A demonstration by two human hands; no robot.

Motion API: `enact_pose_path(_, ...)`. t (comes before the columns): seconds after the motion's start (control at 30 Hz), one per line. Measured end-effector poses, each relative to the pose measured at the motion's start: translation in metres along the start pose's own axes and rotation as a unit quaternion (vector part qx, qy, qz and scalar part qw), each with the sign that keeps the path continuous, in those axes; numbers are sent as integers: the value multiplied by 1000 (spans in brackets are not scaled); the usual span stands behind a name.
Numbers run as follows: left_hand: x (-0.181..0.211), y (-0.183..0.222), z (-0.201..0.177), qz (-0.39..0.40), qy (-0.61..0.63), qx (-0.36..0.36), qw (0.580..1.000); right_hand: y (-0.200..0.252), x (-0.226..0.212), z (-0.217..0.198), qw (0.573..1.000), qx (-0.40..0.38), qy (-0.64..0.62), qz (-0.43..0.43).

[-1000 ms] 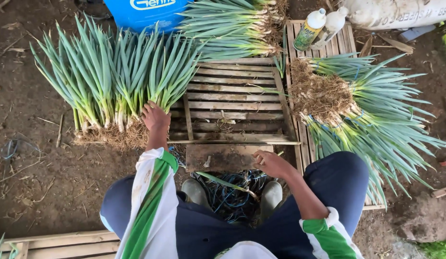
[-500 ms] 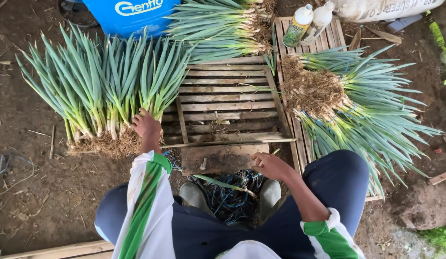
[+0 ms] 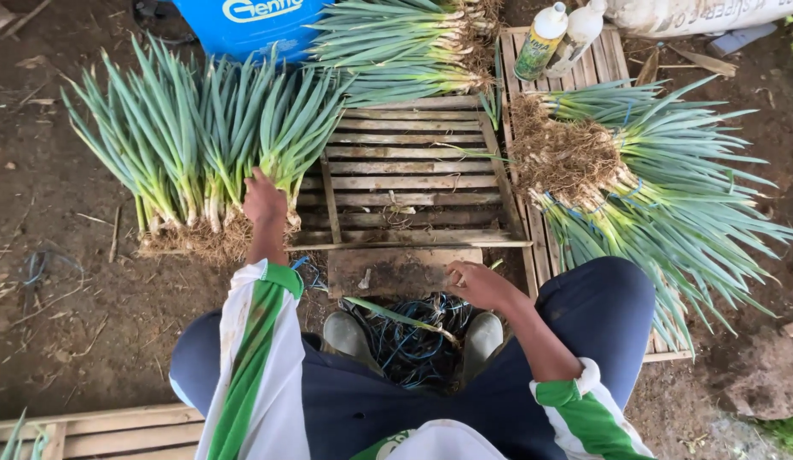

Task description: Bundling and tying green onions with string for storage or sale.

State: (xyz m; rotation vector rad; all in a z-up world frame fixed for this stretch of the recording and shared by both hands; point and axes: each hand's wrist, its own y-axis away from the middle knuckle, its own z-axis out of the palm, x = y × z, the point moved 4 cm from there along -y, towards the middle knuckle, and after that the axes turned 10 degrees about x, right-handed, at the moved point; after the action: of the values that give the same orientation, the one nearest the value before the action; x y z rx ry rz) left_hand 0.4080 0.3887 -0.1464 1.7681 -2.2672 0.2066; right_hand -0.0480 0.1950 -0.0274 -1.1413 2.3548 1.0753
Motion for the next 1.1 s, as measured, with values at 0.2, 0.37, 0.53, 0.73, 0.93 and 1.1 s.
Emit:
enact_pose_path(0.2,7,2,3,-57,215,-127,967,4,-17,0,1000,-22,1,-19)
enact_pose_path(0.37,6,17,-14,-71,256,-111,958,10,-32,-3,999,-32,16,-30)
enact_pose_path(0.53,21,63,-88,-88,251,-86,960,20,-50,-9,996,-47,8,-77)
enact_pose_path(0.73,59,135,-163,-110,309,-103,939,25,-65,-13,995,-48,22,-85)
enact_pose_path(0.93,123,231,-204,-193,529,-228,794,35,-90,-32,993,15,-111,-20)
enact_pose_path(1.1,153,279,-158,-155,663,-313,662,4,-60,-16,930,106,-350,-49)
